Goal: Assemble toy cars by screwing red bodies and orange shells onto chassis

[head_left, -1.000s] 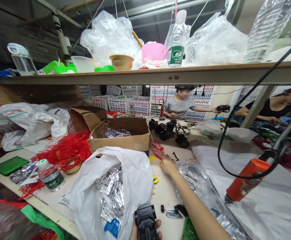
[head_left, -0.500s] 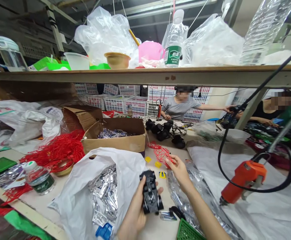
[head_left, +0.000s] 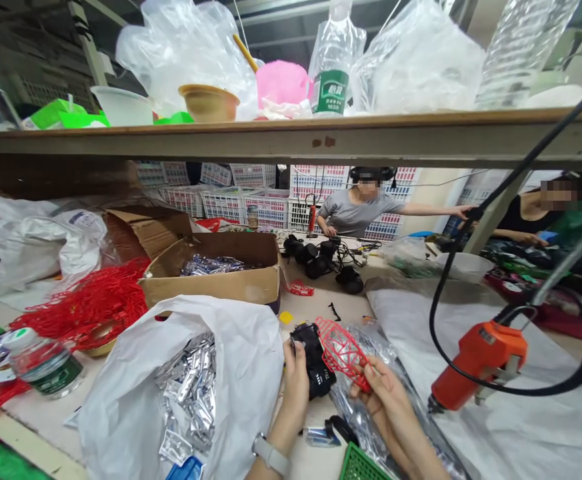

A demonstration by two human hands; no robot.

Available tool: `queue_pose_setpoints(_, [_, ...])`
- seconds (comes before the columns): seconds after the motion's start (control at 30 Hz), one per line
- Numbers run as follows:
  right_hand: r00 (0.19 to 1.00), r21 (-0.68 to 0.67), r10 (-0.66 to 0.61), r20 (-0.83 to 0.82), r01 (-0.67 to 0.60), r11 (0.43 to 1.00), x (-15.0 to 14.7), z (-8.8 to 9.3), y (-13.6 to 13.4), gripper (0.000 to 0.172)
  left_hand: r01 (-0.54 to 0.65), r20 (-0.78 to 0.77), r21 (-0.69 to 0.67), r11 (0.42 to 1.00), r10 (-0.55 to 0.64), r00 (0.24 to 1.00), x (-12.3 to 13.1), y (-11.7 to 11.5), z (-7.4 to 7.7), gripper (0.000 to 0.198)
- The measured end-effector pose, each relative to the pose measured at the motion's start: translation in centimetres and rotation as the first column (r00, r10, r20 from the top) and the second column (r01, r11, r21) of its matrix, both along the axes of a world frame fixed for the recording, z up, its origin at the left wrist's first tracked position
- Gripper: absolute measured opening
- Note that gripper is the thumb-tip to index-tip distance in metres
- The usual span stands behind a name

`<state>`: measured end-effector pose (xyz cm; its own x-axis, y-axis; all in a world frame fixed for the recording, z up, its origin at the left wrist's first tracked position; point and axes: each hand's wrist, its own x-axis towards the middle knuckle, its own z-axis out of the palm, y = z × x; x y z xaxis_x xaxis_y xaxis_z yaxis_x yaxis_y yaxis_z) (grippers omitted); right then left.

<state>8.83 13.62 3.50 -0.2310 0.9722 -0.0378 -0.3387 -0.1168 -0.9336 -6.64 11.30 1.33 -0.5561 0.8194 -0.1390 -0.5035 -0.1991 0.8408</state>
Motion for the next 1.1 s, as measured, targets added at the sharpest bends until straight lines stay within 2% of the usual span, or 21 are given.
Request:
queue_pose_setpoints(0.13, [1.000,-0.052,0.014,-0.021,-0.015,0.999,-0.6,-0.7,-0.9,0.060,0.008,-0.114,0.006,1.000,-0.007,0.993,1.0,-0.9,-0.1,0.086])
queue_pose_setpoints(0.23, [0.999,-0.061,0.048,0.009,-0.048,0.997,-1.1,-1.4,-1.3,0.058,0.043,-0.172,0.030,0.999,-0.037,0.984,1.5,-1.3,0.3,0.086])
queue_pose_setpoints(0.4, [0.982,-0.012,0.133,0.131,-0.132,0.991,-0.8,-1.8,-1.1,0.057,0.094,-0.226,0.033,0.995,-0.084,0.971,1.6,-1.6,0.4,0.076])
queue_pose_setpoints(0.57, [0.941,0.046,0.182,0.284,-0.203,0.978,-0.3,-1.4,-0.9,0.060,0.143,-0.231,0.033,0.989,-0.132,0.964,1.8,-2.0,0.2,0.073])
queue_pose_setpoints(0.77, [0.904,0.124,0.131,0.408,-0.197,0.973,-0.4,-0.9,-1.4,0.064,0.084,-0.190,0.043,0.996,-0.074,0.979,2.1,-1.7,0.2,0.061])
queue_pose_setpoints(1.1, [0.848,0.208,-0.013,0.530,-0.115,0.971,0.3,-2.6,-1.1,0.055,0.021,-0.039,0.012,1.000,-0.021,0.999,1.9,-1.3,1.0,0.062])
